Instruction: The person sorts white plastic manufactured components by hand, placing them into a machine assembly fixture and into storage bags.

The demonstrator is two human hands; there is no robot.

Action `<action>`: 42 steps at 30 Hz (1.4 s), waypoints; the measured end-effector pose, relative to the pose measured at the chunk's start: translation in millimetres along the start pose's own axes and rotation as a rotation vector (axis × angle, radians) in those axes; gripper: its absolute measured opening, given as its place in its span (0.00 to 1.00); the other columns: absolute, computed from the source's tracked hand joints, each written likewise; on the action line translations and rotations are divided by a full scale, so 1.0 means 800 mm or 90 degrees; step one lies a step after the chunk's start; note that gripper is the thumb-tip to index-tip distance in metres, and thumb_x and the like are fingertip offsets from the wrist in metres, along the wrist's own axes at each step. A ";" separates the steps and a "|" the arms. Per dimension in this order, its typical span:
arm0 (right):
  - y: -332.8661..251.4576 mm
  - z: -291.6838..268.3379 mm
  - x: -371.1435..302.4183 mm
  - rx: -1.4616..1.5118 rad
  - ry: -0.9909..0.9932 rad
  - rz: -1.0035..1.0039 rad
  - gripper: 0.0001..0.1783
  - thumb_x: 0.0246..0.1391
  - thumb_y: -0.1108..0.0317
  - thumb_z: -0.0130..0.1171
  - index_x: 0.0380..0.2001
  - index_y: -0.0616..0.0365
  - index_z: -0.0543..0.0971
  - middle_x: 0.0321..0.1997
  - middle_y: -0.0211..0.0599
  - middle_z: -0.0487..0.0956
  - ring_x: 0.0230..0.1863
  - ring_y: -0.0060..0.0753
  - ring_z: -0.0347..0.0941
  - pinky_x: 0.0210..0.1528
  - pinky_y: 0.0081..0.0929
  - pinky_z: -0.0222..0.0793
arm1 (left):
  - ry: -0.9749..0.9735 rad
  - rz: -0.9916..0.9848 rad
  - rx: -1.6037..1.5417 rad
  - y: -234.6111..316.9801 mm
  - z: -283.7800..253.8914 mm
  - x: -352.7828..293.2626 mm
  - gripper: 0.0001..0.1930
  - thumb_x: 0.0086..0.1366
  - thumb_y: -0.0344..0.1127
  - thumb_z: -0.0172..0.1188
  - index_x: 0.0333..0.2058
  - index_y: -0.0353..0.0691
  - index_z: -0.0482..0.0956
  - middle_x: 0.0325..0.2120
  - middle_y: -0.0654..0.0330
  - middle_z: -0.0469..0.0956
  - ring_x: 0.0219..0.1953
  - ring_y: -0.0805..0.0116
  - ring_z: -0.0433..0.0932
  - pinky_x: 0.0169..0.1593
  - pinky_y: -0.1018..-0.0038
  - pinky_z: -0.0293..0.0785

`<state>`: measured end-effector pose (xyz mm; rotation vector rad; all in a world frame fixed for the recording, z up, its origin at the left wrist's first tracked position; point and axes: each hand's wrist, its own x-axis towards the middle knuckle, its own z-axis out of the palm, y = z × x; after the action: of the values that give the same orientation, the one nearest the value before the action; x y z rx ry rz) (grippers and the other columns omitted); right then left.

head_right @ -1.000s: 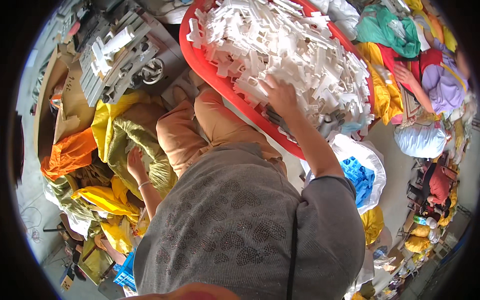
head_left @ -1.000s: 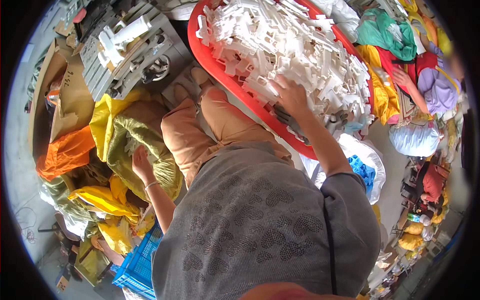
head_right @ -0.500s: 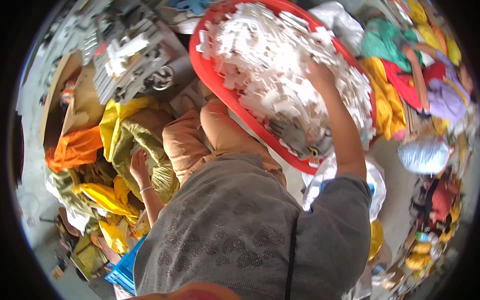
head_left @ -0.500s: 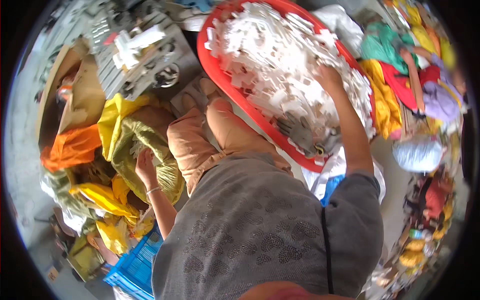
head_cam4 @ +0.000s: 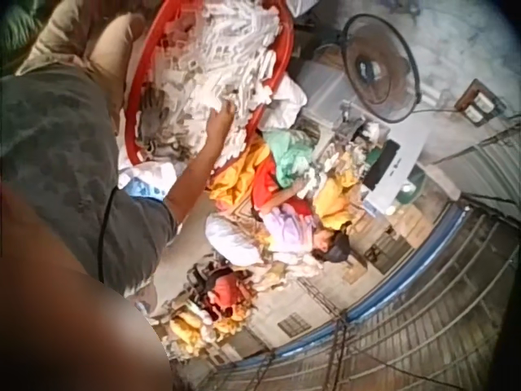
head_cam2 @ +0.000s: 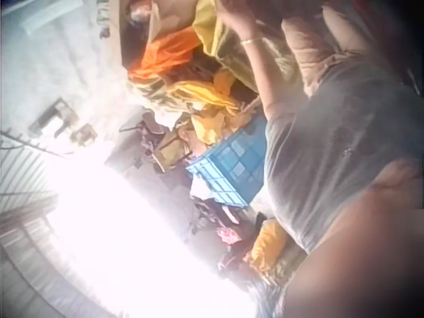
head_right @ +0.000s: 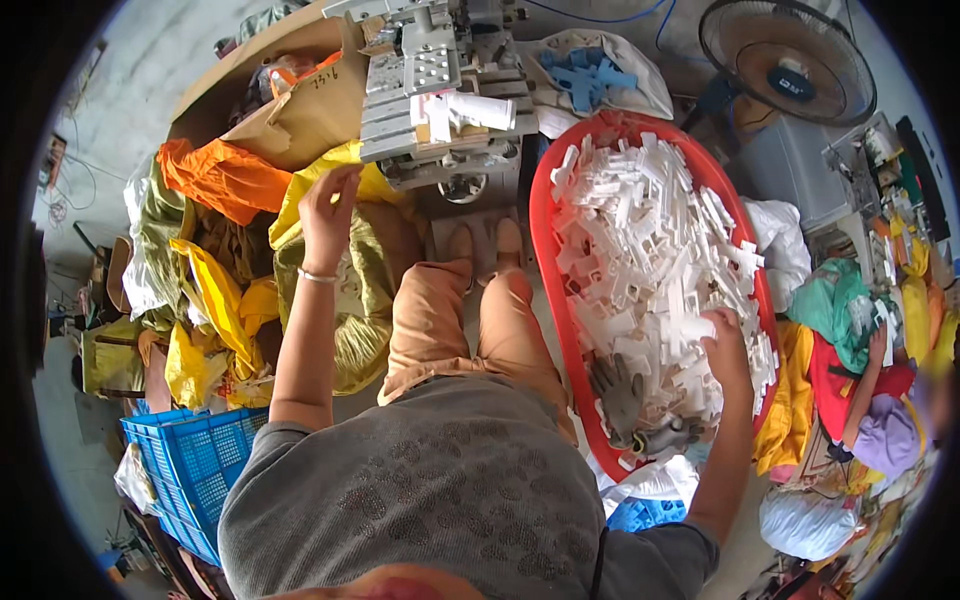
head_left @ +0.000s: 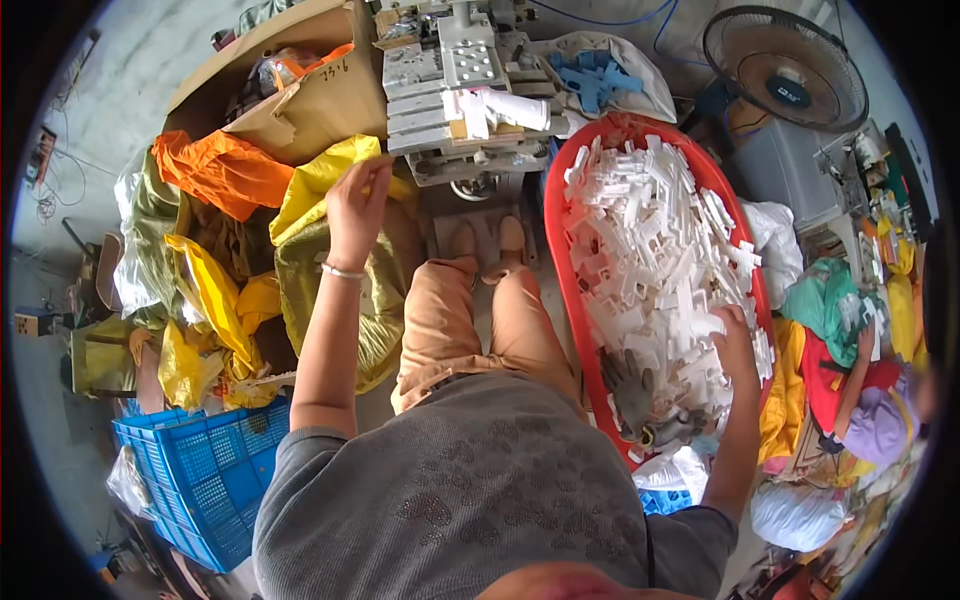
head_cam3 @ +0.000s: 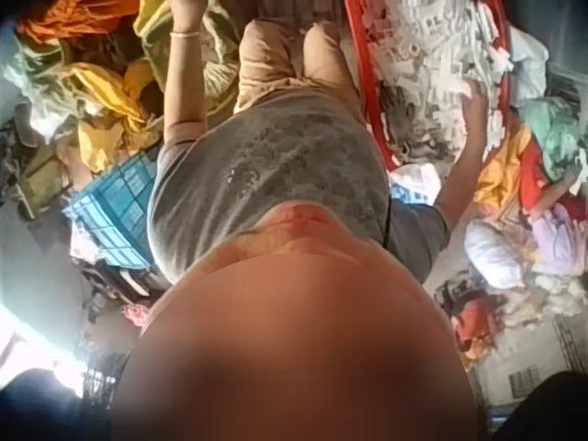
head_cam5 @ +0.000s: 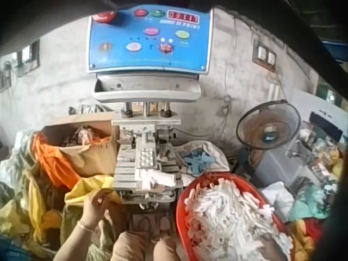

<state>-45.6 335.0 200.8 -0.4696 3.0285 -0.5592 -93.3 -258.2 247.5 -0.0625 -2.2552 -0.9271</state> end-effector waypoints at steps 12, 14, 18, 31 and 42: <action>-0.124 0.035 0.144 0.993 0.157 0.113 0.24 0.54 0.78 0.52 0.56 0.63 0.65 0.52 0.37 0.71 0.47 0.23 0.68 0.48 0.23 0.64 | -0.237 0.144 -0.033 0.012 0.058 0.125 0.19 0.52 0.31 0.66 0.44 0.40 0.75 0.37 0.55 0.79 0.38 0.63 0.78 0.43 0.73 0.74; -0.156 0.029 0.189 1.028 0.122 0.039 0.24 0.55 0.78 0.52 0.56 0.63 0.65 0.52 0.37 0.71 0.49 0.24 0.67 0.50 0.24 0.64 | -0.217 0.166 -0.045 0.010 0.054 0.120 0.18 0.52 0.30 0.66 0.44 0.39 0.75 0.37 0.55 0.79 0.39 0.65 0.78 0.43 0.74 0.74; -0.236 0.018 0.273 0.971 0.026 -0.042 0.23 0.54 0.78 0.53 0.55 0.63 0.66 0.51 0.39 0.71 0.44 0.26 0.70 0.47 0.24 0.68 | -0.061 0.036 -0.124 -0.012 0.027 0.087 0.18 0.52 0.27 0.66 0.43 0.37 0.76 0.35 0.57 0.79 0.37 0.71 0.79 0.42 0.76 0.74; -0.339 0.000 0.355 0.379 -0.101 -0.157 0.17 0.57 0.69 0.53 0.50 0.53 0.75 0.46 0.37 0.66 0.23 0.20 0.72 0.20 0.17 0.72 | 0.097 -0.339 0.007 -0.116 -0.091 -0.157 0.13 0.57 0.31 0.62 0.42 0.39 0.78 0.28 0.68 0.74 0.29 0.81 0.69 0.37 0.83 0.68; -0.061 0.072 0.145 0.012 -0.005 0.037 0.17 0.56 0.57 0.53 0.47 0.50 0.75 0.37 0.37 0.79 0.37 0.32 0.76 0.38 0.31 0.71 | -0.025 -0.481 0.132 -0.211 -0.088 -0.240 0.23 0.61 0.39 0.59 0.53 0.36 0.69 0.48 0.54 0.75 0.47 0.65 0.74 0.50 0.72 0.70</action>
<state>-137.4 237.6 167.7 -0.3813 3.0152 -0.5806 45.6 -389.6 63.2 0.9233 -2.4235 -1.0447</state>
